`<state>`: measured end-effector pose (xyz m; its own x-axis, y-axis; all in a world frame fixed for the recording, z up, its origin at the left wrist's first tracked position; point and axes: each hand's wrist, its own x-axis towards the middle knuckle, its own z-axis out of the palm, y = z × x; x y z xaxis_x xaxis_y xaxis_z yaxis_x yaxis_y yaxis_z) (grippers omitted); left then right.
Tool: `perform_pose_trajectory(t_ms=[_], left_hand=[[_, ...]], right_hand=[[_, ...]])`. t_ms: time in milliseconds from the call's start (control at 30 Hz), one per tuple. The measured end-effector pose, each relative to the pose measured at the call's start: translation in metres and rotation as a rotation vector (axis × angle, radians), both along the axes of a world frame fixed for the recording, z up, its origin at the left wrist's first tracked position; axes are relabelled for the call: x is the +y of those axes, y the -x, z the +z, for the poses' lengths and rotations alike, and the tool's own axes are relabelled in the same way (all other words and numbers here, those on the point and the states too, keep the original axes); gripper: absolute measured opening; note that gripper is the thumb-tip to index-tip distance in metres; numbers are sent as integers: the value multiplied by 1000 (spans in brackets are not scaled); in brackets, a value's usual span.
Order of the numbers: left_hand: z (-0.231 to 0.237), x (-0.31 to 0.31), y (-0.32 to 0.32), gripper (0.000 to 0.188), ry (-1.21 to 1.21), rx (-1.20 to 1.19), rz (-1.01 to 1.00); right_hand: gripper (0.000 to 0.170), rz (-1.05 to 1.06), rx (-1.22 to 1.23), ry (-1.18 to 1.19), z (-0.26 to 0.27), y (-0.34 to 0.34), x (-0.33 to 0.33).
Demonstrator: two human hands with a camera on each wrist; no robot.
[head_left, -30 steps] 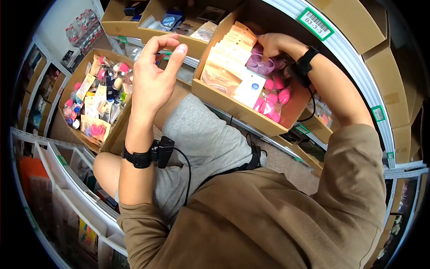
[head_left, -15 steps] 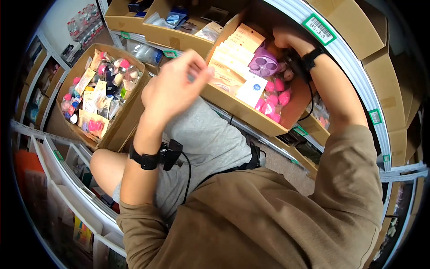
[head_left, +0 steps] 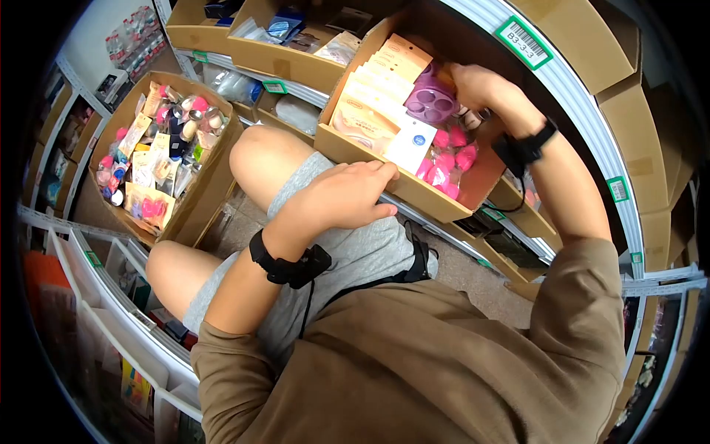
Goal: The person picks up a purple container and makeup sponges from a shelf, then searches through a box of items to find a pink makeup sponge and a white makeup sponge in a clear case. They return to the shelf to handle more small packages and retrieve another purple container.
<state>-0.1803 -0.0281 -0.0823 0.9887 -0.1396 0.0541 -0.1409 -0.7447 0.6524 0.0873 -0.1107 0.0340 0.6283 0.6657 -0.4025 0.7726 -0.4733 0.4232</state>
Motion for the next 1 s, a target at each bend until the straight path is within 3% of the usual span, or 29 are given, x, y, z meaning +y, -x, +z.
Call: perform_pose_trajectory(t_ms=[167,367,433,567,633,800,900,1000], left_hand=[[2,2,2,48,-8,21,6],[-16,-1,-12,54,15,-90,63],[-22,-4,-19,56,-5,-115,95],[-30,-4,-36,65,28,-130,101],[-31,-5,-42,66,27,-139,90],[-32,-10,-55,66,96,-138,157],[-26,-9,-57,67,72,-104,145],[-7,4,-51,55,-31,-135,107]], right_hand=[[47,40,-3,-63,-30,-56,41],[53,138,-165,-361,-37,-86,51],[55,165,-102,-441,-28,-67,37],[30,240,71,-526,7,10,-29],[24,181,117,-604,12,34,-60],[27,108,196,-698,-13,67,-107],[32,-66,193,-715,-44,91,-108],[40,27,59,-769,-85,105,-110]])
